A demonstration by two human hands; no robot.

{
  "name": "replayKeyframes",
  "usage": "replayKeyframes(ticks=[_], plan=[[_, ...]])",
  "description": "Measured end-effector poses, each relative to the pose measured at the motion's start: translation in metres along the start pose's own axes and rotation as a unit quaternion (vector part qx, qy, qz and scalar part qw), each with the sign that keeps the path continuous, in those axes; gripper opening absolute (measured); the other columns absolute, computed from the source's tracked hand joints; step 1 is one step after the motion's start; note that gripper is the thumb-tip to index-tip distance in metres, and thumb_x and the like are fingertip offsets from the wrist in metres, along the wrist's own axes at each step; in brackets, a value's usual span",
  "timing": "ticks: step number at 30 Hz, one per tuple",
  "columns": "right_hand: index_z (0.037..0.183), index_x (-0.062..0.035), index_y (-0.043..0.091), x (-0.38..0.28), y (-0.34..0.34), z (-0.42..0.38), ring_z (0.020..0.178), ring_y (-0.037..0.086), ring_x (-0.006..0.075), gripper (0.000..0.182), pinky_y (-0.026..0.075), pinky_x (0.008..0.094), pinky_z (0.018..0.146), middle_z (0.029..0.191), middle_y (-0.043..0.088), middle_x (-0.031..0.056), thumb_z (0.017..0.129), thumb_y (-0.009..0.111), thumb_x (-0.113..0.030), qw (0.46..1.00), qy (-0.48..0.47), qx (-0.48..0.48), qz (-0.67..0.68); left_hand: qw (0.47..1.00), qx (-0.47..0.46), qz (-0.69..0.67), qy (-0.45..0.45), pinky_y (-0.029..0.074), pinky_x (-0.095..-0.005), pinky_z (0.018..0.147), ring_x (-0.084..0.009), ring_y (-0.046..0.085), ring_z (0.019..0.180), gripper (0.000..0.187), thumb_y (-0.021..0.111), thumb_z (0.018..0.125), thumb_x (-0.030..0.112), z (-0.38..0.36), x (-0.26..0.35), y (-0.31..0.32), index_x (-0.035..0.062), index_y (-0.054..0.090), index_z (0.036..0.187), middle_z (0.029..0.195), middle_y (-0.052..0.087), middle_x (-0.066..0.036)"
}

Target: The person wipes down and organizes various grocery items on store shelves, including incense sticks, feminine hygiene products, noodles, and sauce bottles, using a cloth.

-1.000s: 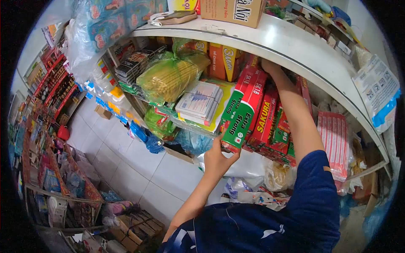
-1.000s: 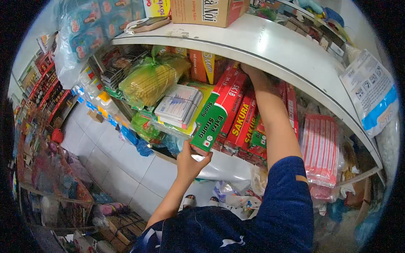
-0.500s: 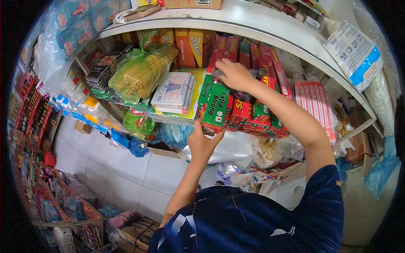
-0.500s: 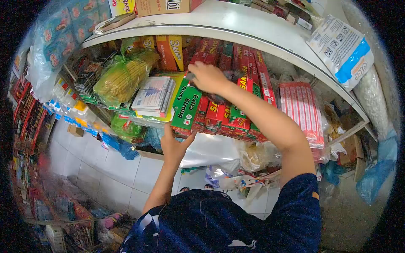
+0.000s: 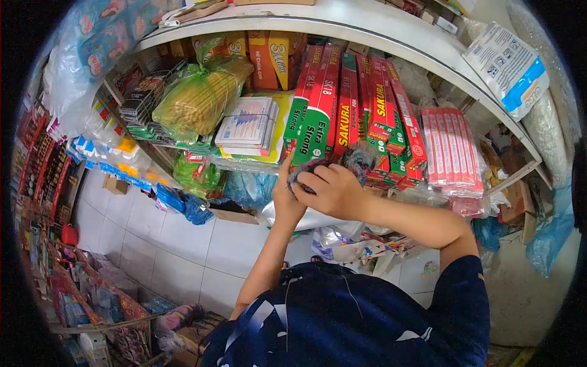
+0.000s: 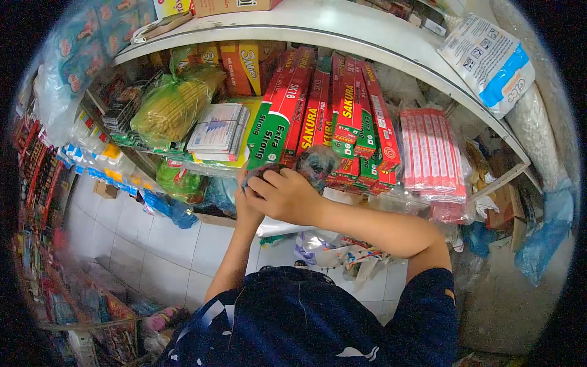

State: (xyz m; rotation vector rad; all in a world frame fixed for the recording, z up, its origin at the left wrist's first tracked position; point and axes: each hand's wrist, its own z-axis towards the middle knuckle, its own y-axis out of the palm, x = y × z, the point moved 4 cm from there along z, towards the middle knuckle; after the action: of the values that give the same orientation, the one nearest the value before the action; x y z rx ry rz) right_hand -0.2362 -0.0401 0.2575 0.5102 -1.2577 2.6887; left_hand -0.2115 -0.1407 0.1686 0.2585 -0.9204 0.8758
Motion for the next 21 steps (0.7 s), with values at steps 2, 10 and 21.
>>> replayKeyframes(ticks=[2, 10, 21], plan=[[0.084, -0.0104, 0.056, -0.004, 0.006, -0.007, 0.07, 0.045, 0.0136, 0.021, 0.037, 0.0251, 0.053, 0.084, 0.049, 0.0001, 0.064, 0.054, -0.017, 1.0, -0.007, 0.014, -0.013, 0.997, -0.062, -0.017, -0.04, 0.046, -0.0336, 0.077, -0.0285, 0.057, 0.094, 0.068, 0.061, 0.067, 0.0, -0.001, -0.004, -0.003, 0.0078, 0.033, 0.128, 0.108, 0.055, -0.017], [0.084, -0.0079, 0.058, -0.003, -0.007, -0.004, 0.069, 0.046, 0.0133, 0.023, 0.038, 0.0251, 0.053, 0.085, 0.05, 0.0003, 0.063, 0.055, -0.016, 0.998, 0.062, 0.009, -0.009, 0.988, -0.12, -0.091, -0.032, 0.041, -0.032, 0.085, -0.0287, 0.052, 0.104, 0.076, 0.043, 0.061, -0.019, -0.001, -0.009, -0.007, 0.0087, 0.031, 0.131, 0.117, 0.049, -0.018], [0.097, -0.0078, 0.059, -0.009, 0.018, -0.069, 0.083, 0.055, 0.0231, 0.041, 0.046, 0.0305, 0.063, 0.091, 0.053, 0.006, 0.056, 0.062, -0.003, 0.938, 0.323, 0.02, 0.127, 0.99, -0.082, -0.094, -0.064, 0.044, -0.0293, 0.076, -0.0251, 0.057, 0.097, 0.056, 0.05, 0.069, -0.003, 0.003, -0.004, -0.022, 0.0056, 0.042, 0.123, 0.112, 0.055, -0.017]])
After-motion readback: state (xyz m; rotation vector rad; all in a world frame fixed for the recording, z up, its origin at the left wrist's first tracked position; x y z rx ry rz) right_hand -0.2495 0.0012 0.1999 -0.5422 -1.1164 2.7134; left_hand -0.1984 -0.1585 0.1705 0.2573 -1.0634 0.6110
